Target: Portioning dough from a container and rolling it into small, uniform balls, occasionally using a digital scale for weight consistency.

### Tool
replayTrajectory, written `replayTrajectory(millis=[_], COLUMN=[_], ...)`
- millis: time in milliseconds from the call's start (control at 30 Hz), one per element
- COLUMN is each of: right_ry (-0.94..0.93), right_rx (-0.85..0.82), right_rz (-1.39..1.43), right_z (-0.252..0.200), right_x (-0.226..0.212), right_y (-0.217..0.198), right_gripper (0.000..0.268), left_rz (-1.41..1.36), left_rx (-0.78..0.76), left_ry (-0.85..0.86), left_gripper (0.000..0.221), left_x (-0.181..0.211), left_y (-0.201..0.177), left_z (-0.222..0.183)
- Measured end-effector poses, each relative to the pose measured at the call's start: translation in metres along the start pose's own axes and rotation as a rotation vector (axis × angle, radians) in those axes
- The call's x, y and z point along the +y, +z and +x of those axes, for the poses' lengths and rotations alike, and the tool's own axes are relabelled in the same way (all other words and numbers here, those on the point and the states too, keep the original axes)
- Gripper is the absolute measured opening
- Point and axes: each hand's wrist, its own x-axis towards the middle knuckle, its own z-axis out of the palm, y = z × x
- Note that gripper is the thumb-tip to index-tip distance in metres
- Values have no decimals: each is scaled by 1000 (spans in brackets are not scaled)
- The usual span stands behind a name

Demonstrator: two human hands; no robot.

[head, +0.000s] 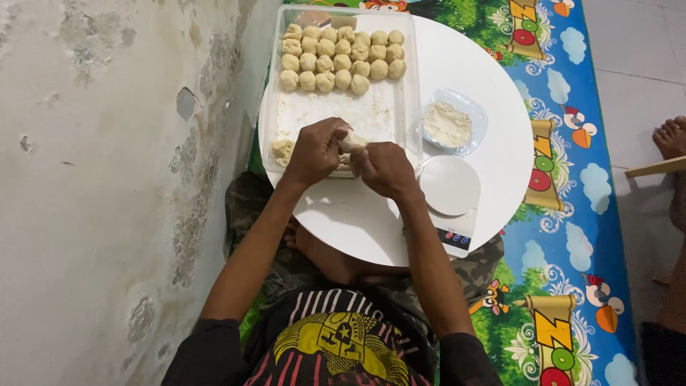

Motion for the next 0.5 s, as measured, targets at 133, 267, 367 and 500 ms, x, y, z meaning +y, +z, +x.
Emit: replayTrajectory(millis=[133,267,367,500], right_ry=[41,57,60,103], right_rx=[18,116,220,331], right_rz=[-44,-23,29,96], right_z=[1,0,-2,-1], right_x=[-9,-14,-1,7], right_y=[-5,-6,1,5], right_gripper=[76,72,68,62], left_rz=[71,29,-102,-119], left_rx=[66,-19,-99,-179], left_ry=[11,-46,-117,-98], left_gripper=[23,23,26,43], left_x=[-9,10,23,4], left_y=[4,-1,-1,7], left_z=[-3,0,1,-2])
